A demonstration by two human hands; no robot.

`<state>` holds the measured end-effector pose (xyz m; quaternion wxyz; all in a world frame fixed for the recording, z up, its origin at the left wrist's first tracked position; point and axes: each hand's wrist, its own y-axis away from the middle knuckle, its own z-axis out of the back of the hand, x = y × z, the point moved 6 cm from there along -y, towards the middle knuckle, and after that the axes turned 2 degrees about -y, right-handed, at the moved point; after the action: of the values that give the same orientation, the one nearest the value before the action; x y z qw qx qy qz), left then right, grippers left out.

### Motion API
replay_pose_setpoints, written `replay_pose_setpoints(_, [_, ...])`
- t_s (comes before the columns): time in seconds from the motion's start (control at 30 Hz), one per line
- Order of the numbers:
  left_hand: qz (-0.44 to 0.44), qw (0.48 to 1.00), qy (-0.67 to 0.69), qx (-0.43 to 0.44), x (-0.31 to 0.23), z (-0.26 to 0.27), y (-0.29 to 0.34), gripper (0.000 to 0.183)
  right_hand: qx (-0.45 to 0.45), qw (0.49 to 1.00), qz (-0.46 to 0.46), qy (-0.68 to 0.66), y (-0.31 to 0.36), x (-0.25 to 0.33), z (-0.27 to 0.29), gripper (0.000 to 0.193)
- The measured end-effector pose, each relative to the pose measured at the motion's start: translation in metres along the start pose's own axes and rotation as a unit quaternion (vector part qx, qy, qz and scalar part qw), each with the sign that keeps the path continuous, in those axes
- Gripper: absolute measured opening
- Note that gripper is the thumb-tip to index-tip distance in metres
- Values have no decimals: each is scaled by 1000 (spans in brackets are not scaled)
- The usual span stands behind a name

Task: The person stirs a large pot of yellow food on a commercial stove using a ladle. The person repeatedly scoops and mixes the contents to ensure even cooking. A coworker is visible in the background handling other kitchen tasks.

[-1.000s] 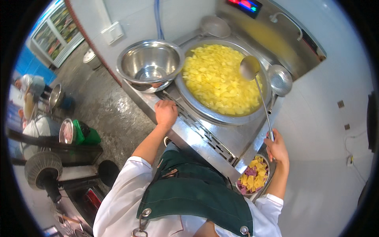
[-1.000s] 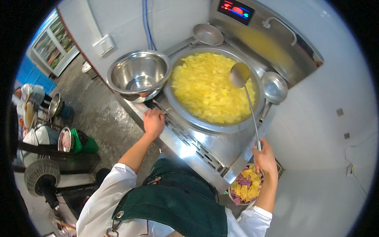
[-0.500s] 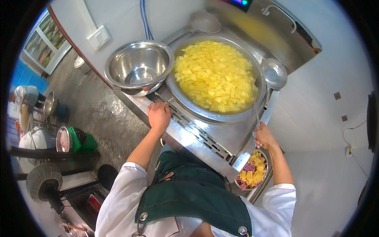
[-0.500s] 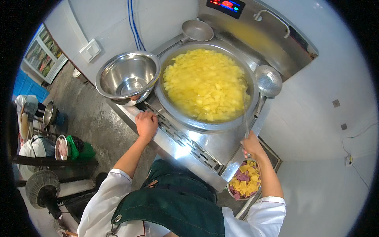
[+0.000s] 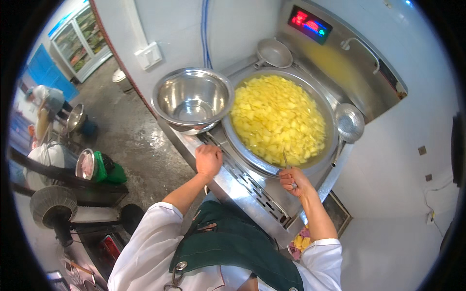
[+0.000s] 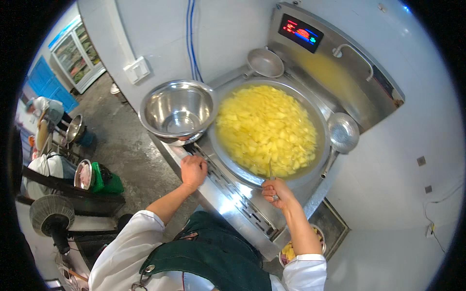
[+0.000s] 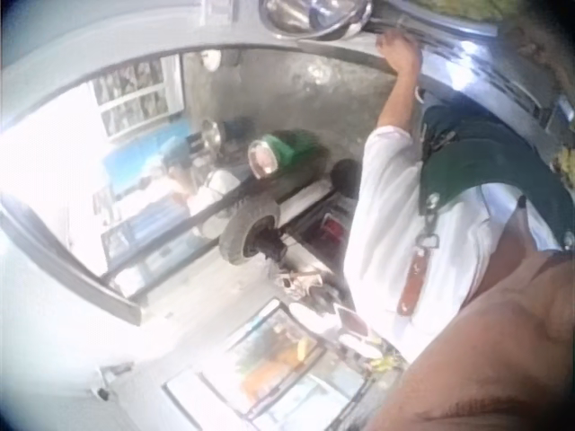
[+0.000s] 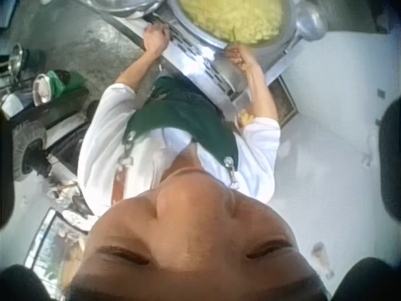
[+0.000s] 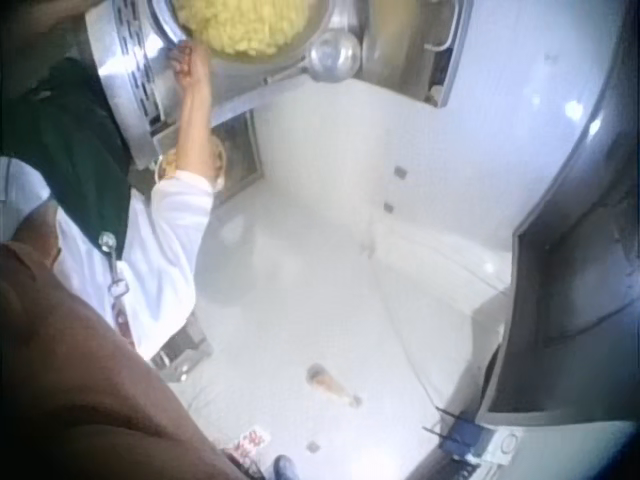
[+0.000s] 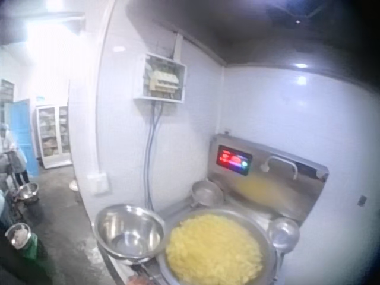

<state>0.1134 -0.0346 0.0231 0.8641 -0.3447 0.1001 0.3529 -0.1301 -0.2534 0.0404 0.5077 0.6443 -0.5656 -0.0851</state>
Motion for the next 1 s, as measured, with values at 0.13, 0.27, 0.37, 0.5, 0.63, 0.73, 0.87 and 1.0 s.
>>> replay_pose_setpoints(0.13, [4,1000,-3,8,2,-1,3,9,150,972,1,-182,-20,2,-25,31])
replay_pose_setpoints(0.27, [13,1000,-20,9,0,-2,-1,13,211,932,19,-294,-17,-8,-38,11])
replay_pose_setpoints(0.37, [4,1000,-17,6,-1,0,1,12,241,903,12,-356,6,-23,-36,12])
replay_pose_setpoints(0.5, [10,1000,-8,7,1,-1,2,10,260,899,53,-349,35,-33,-34,10])
replay_pose_setpoints(0.63, [10,1000,-5,8,3,-4,2,10,211,937,111,-253,62,-36,-37,13])
replay_pose_setpoints(0.73, [13,1000,-1,12,3,-4,2,10,133,968,148,-155,79,-34,-41,17])
replay_pose_setpoints(0.87, [14,1000,0,14,4,-4,1,10,4,982,187,-6,94,-26,-35,20])
replay_pose_setpoints(1.0, [10,1000,5,25,3,-4,2,10,-119,952,228,167,104,6,3,26])
